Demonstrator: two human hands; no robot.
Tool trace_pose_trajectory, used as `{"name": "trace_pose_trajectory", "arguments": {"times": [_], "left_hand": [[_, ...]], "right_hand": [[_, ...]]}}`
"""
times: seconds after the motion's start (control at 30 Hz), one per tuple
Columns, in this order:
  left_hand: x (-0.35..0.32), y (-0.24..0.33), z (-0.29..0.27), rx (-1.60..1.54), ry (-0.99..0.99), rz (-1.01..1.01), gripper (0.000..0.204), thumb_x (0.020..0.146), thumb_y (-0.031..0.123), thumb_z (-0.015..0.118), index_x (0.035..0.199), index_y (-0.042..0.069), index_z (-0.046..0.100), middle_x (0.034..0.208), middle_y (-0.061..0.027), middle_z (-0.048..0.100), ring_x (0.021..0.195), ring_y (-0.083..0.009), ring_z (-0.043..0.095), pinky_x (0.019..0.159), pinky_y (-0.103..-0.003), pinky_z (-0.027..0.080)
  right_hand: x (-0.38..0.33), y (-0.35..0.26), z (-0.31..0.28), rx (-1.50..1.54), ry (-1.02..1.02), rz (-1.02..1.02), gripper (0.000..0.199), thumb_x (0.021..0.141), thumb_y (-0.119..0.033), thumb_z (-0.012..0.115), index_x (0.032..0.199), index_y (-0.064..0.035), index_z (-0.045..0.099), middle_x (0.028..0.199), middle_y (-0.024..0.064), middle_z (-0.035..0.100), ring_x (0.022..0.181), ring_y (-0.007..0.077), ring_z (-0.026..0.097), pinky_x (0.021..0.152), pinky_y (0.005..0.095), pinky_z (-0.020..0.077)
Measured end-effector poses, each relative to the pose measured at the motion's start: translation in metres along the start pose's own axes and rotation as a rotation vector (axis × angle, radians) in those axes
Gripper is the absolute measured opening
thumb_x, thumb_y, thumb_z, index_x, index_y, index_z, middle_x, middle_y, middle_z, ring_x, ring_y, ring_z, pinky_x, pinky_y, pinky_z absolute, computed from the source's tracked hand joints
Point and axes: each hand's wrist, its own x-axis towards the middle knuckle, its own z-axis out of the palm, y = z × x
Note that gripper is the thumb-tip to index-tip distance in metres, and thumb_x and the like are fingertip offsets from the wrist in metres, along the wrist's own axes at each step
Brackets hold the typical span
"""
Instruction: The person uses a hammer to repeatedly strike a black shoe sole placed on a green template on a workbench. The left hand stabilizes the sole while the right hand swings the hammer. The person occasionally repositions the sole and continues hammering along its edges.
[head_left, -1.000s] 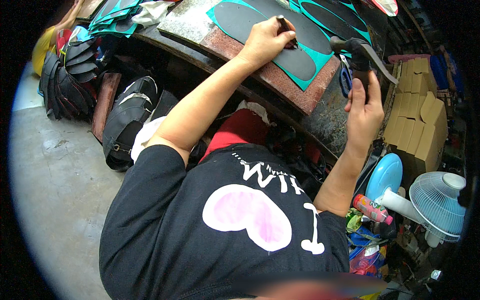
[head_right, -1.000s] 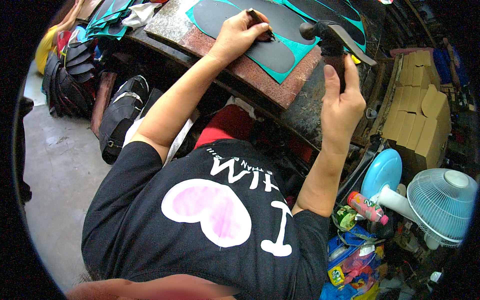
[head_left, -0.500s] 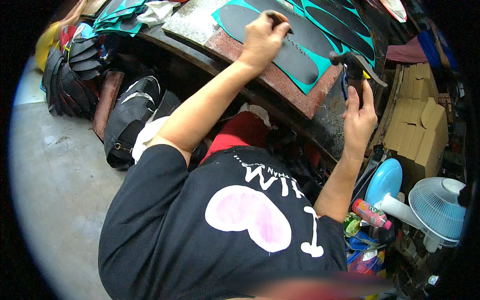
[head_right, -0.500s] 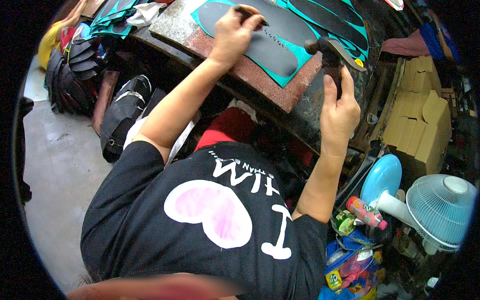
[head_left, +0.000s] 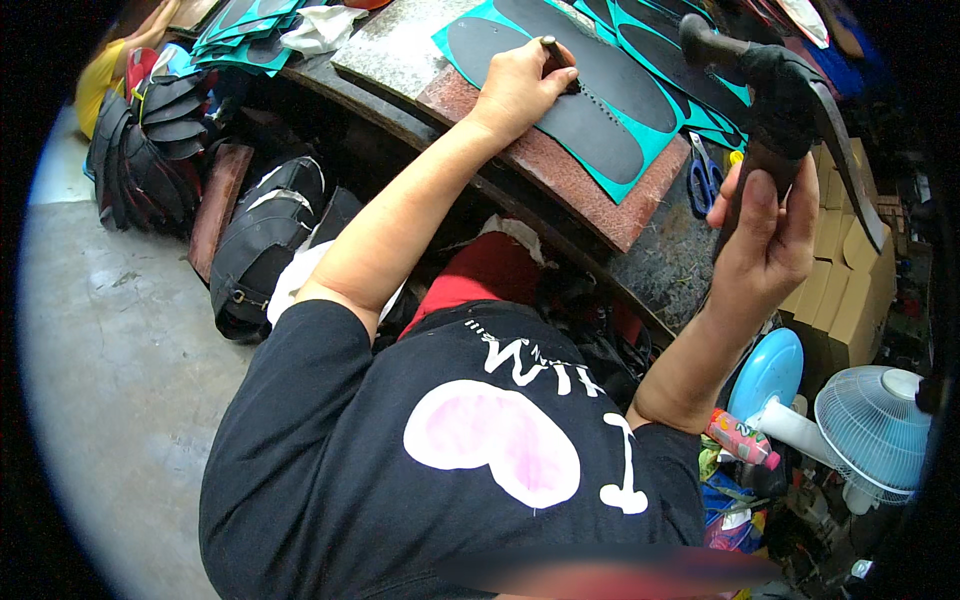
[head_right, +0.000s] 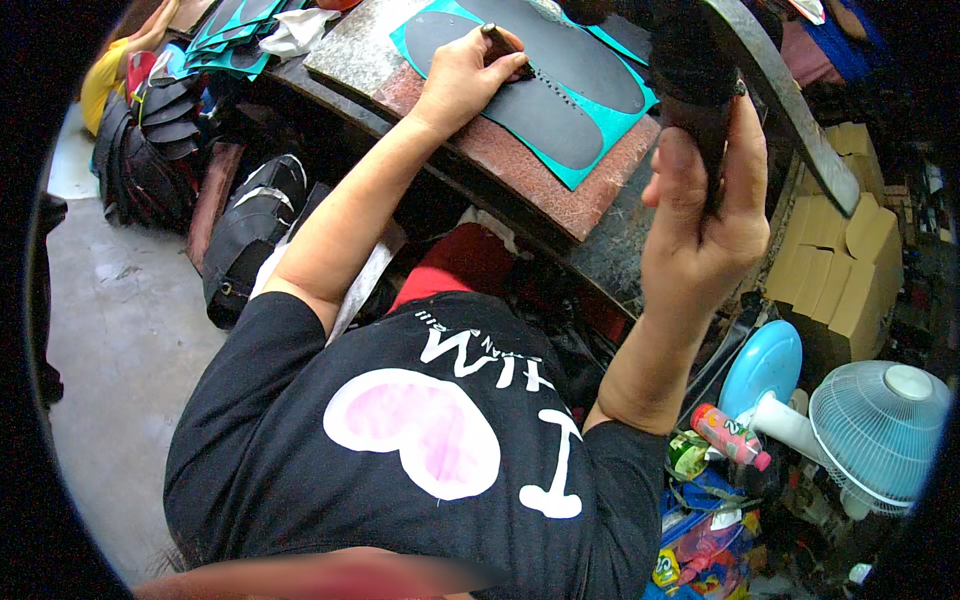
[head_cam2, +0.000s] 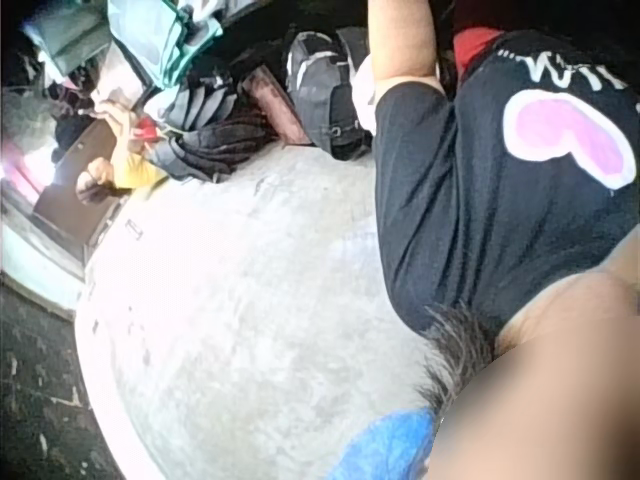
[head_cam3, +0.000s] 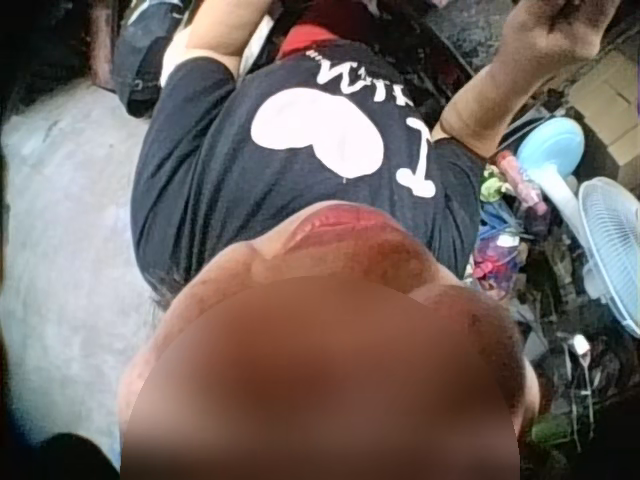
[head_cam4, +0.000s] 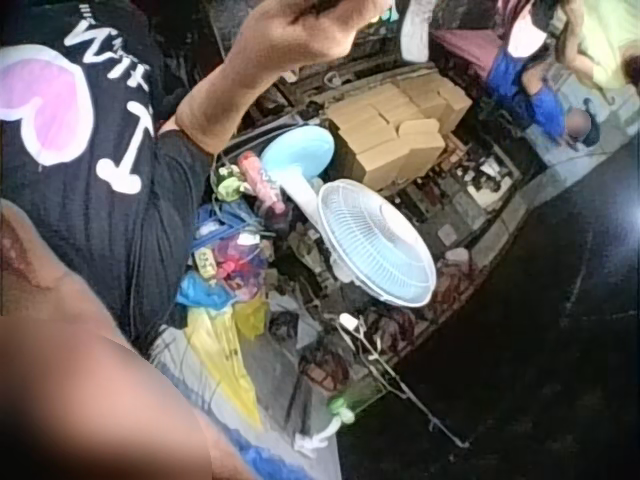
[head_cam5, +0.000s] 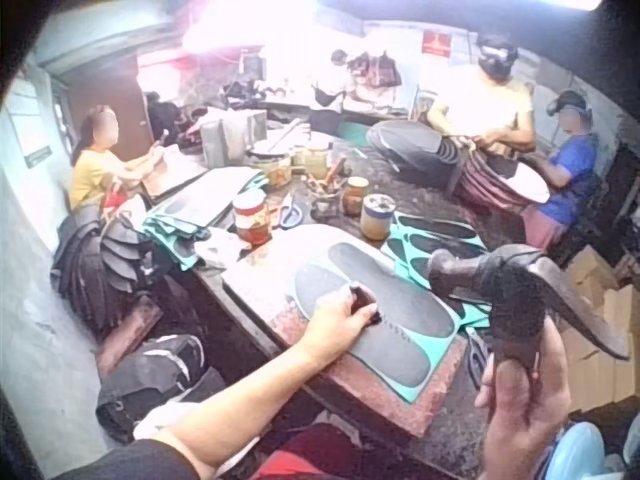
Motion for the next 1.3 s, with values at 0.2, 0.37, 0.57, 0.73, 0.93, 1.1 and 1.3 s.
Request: {"name": "trace_pose_trajectory", "arguments": {"times": [0.2, 0.37, 0.57, 0.73, 0.93, 1.1, 1.3], "left_hand": [[-0.010, 0.011, 0.014, 0.391, -0.031, 0.346, 0.016, 0.086, 0.011, 0.066, 0.098, 0.004, 0.059, 0.084, -0.0172, 0.067, 0.080, -0.0338, 0.067, 0.070, -0.040, 0.054], [-0.002, -0.001, 0.010, -0.266, 0.064, -0.137, 0.014, 0.086, 0.013, 0.067, 0.093, 0.001, 0.065, 0.080, -0.0134, 0.070, 0.075, -0.0216, 0.070, 0.071, -0.033, 0.055], [-0.001, 0.008, 0.006, 0.118, -0.088, 0.127, 0.016, 0.088, 0.011, 0.067, 0.099, 0.001, 0.062, 0.082, -0.0130, 0.069, 0.077, -0.0216, 0.070, 0.070, -0.032, 0.055], [-0.008, 0.015, 0.017, 0.348, -0.070, 0.309, 0.014, 0.087, 0.012, 0.067, 0.094, 0.003, 0.060, 0.083, -0.0173, 0.067, 0.079, -0.0329, 0.068, 0.069, -0.040, 0.054], [-0.002, 0.001, 0.011, -0.142, -0.101, -0.080, 0.012, 0.091, 0.009, 0.064, 0.098, -0.001, 0.063, 0.088, -0.0067, 0.071, 0.082, -0.0120, 0.068, 0.075, -0.027, 0.056], [-0.006, 0.015, 0.013, 0.130, -0.128, 0.194, 0.016, 0.088, 0.012, 0.068, 0.100, 0.003, 0.062, 0.082, -0.0137, 0.069, 0.078, -0.0216, 0.070, 0.071, -0.032, 0.054], [-0.011, 0.018, 0.021, 0.158, -0.047, 0.137, 0.017, 0.088, 0.012, 0.067, 0.099, 0.002, 0.061, 0.087, -0.0147, 0.070, 0.081, -0.0231, 0.070, 0.072, -0.032, 0.056]], "right_hand": [[-0.011, 0.039, 0.028, -0.420, -0.177, 0.205, 0.038, 0.094, -0.035, 0.061, 0.127, -0.0164, 0.058, 0.099, 0.0185, 0.068, 0.090, 0.0390, 0.065, 0.076, 0.0415, 0.0516], [-0.011, 0.038, -0.007, -0.414, -0.112, 0.278, 0.041, 0.094, -0.030, 0.064, 0.126, -0.0037, 0.060, 0.094, 0.0149, 0.072, 0.073, 0.0171, 0.064, 0.071, 0.0313, 0.0512], [-0.014, 0.008, -0.005, -0.229, 0.018, 0.053, 0.036, 0.091, -0.015, 0.068, 0.124, -0.0023, 0.059, 0.090, 0.0125, 0.071, 0.069, 0.0217, 0.066, 0.063, 0.0324, 0.0523], [-0.022, 0.044, 0.015, -0.500, -0.170, 0.167, 0.041, 0.092, -0.034, 0.064, 0.123, -0.0085, 0.060, 0.102, 0.0195, 0.069, 0.090, 0.0368, 0.068, 0.077, 0.0395, 0.0529], [-0.017, 0.031, -0.018, -0.280, -0.042, 0.239, 0.041, 0.093, -0.026, 0.066, 0.128, -0.0055, 0.060, 0.092, 0.0084, 0.071, 0.064, 0.0118, 0.058, 0.060, 0.0276, 0.0483], [-0.020, 0.011, -0.006, -0.123, 0.037, 0.041, 0.034, 0.094, -0.018, 0.065, 0.125, -0.0052, 0.059, 0.088, 0.0087, 0.070, 0.061, 0.0118, 0.060, 0.056, 0.0267, 0.0495], [-0.024, 0.041, 0.003, -0.575, -0.114, 0.184, 0.038, 0.093, -0.033, 0.065, 0.121, -0.0063, 0.063, 0.096, 0.0177, 0.070, 0.083, 0.0283, 0.071, 0.072, 0.0347, 0.0529]]}}
